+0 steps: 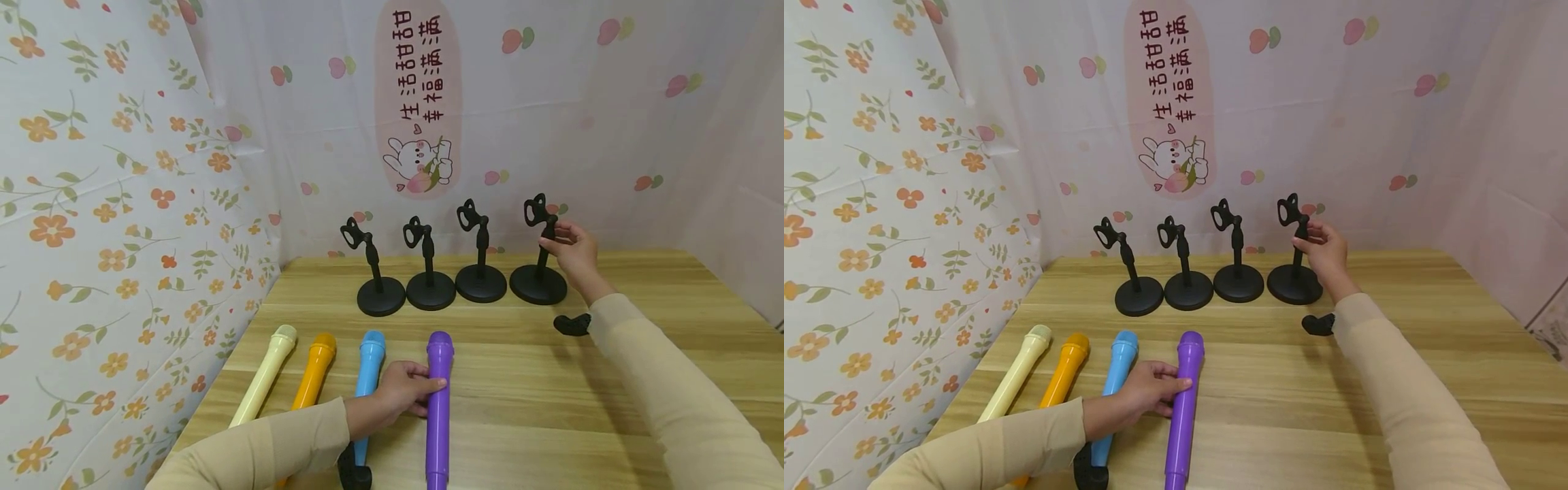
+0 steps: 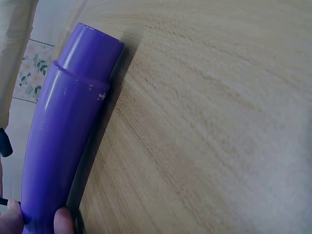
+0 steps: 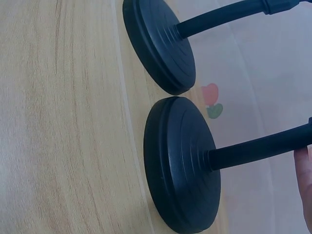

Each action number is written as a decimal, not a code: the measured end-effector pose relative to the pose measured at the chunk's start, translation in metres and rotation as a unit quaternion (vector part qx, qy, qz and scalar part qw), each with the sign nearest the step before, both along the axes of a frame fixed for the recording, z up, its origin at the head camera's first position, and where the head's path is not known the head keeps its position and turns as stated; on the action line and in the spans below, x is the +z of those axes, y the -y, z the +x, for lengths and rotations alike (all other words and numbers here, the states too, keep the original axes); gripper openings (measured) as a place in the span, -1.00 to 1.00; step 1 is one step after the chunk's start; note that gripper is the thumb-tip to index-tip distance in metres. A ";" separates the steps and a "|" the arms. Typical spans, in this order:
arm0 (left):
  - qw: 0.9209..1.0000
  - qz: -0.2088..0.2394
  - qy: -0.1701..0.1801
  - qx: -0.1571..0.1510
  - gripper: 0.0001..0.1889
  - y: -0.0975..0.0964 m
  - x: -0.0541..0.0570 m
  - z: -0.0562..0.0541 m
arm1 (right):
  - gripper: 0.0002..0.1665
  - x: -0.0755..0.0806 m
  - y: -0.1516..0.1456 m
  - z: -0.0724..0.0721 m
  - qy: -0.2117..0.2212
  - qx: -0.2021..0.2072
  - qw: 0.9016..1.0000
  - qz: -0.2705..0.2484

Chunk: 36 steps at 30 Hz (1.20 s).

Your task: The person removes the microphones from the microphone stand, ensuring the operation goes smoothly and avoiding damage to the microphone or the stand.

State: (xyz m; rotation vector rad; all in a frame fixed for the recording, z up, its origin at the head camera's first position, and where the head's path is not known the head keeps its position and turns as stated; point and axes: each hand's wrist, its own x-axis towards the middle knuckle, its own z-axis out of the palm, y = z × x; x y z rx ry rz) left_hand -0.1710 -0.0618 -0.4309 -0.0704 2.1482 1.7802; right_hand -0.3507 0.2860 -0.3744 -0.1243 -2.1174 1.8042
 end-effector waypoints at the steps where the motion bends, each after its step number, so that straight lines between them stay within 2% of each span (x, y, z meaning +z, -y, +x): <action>1: 1.000 0.000 0.000 -0.001 -0.67 0.000 0.000 0.000 | -0.57 0.000 0.000 0.000 -0.001 0.000 1.000 0.001; 12: 1.000 0.001 -0.004 0.001 -0.66 0.005 0.002 0.000 | -0.59 0.004 0.002 0.003 0.003 0.007 1.000 -0.017; 24: 0.999 -0.035 -0.013 0.007 -0.64 0.001 0.005 0.002 | -0.61 0.002 0.002 0.003 -0.006 0.015 0.998 -0.059; 32: 0.999 -0.034 -0.008 0.004 -0.62 0.001 0.006 -0.001 | -0.58 0.003 0.002 0.004 -0.007 0.007 1.000 -0.028; 36: 1.000 -0.023 -0.013 -0.001 -0.61 0.002 0.006 0.000 | -0.59 0.002 0.002 0.005 -0.016 0.014 0.999 -0.048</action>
